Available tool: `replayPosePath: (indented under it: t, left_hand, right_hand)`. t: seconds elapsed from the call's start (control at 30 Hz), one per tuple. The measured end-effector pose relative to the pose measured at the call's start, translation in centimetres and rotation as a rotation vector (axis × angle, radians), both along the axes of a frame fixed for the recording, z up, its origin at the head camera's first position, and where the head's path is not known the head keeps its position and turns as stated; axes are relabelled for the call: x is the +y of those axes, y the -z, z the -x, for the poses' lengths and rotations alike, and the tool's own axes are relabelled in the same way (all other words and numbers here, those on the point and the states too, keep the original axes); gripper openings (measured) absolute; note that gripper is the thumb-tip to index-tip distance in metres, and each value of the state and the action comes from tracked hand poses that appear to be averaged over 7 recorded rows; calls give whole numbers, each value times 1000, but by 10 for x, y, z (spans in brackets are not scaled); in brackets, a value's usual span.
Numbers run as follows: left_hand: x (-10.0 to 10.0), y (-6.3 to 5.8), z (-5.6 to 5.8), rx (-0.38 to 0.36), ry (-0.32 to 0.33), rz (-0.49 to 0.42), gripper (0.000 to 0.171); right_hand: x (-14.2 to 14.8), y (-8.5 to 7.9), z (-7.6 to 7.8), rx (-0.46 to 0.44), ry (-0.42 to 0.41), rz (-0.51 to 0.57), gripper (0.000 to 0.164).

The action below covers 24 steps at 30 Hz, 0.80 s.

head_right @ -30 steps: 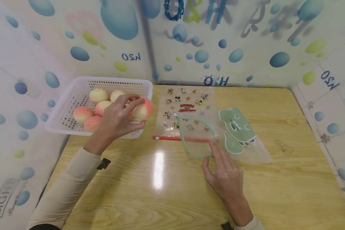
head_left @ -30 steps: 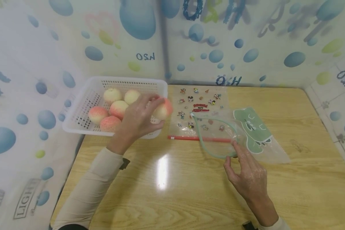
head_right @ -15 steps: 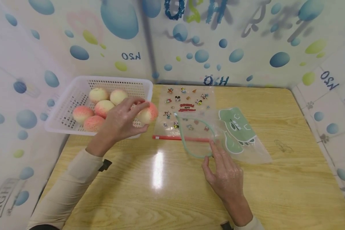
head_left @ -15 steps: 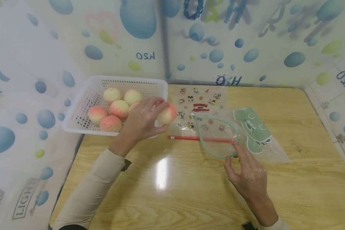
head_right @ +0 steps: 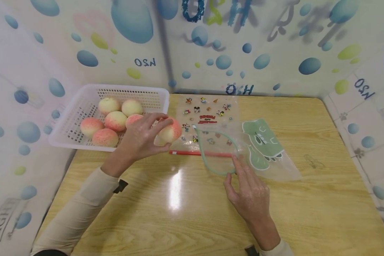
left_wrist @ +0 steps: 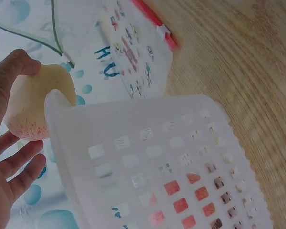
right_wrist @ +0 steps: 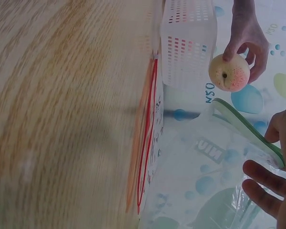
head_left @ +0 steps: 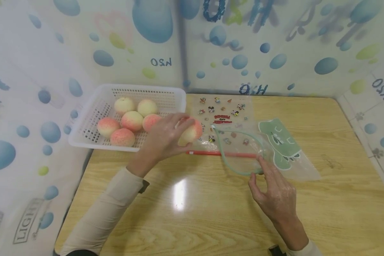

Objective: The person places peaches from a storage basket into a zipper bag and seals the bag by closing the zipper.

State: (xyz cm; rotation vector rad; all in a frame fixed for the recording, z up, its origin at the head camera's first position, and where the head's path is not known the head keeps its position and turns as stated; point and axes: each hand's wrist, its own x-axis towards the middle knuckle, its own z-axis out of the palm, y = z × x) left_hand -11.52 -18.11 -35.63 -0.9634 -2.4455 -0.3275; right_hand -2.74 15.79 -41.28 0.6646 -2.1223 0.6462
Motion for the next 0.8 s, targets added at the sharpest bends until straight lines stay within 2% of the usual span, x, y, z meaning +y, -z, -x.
replayPosePath:
  t: [0.3, 0.63, 0.8]
  left_hand:
    - [9, 6, 0, 12, 19, 36, 66]
    - [20, 14, -5, -55, 60, 59, 70]
    - [25, 19, -5, -11, 78, 58, 68]
  right_hand:
    - [0, 2, -1, -12, -16, -12, 47]
    - [-1, 3, 1, -19, -11, -7, 46]
    - [0, 4, 0, -28, -13, -5, 47]
